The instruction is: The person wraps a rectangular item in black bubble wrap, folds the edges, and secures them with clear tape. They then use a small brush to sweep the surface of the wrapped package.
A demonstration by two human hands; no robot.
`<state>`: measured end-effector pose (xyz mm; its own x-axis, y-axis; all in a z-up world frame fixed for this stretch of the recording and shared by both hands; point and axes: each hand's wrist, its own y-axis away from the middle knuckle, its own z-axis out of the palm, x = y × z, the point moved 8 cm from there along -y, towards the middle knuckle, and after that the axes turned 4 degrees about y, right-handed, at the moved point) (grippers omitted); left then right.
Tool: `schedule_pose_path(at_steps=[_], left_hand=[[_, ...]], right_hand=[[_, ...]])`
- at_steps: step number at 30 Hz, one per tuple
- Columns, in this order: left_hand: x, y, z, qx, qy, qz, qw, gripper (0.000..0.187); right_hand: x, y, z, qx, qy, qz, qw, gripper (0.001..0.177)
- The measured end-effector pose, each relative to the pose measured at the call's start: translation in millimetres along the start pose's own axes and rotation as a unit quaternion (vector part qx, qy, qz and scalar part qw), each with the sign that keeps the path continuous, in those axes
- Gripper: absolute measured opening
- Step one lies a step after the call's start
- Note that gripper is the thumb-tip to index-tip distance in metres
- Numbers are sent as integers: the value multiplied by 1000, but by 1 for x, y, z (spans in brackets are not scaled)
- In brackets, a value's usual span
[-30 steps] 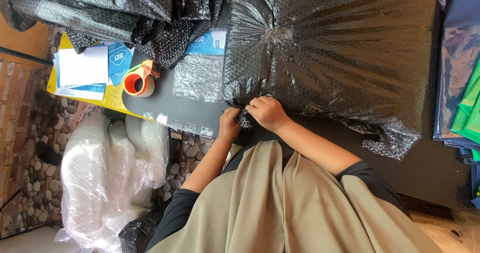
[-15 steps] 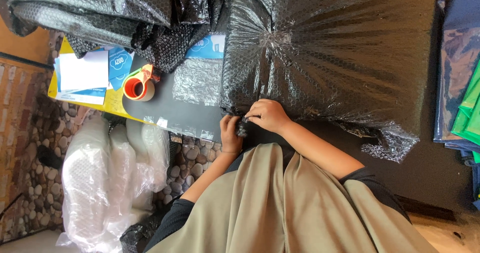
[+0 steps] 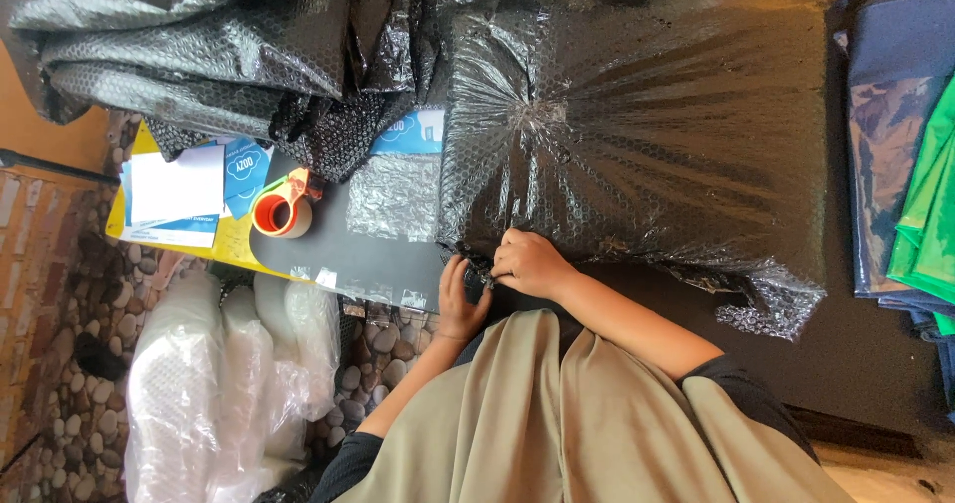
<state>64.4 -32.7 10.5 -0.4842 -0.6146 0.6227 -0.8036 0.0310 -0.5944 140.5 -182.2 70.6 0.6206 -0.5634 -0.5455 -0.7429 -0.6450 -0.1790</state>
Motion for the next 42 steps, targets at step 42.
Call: schedule_pose_path(at_steps=[42], left_hand=[[-4,-73,18,-102,-168,154,968,11]], right_hand=[[46,-7,-14,203,-152,195,947,30]])
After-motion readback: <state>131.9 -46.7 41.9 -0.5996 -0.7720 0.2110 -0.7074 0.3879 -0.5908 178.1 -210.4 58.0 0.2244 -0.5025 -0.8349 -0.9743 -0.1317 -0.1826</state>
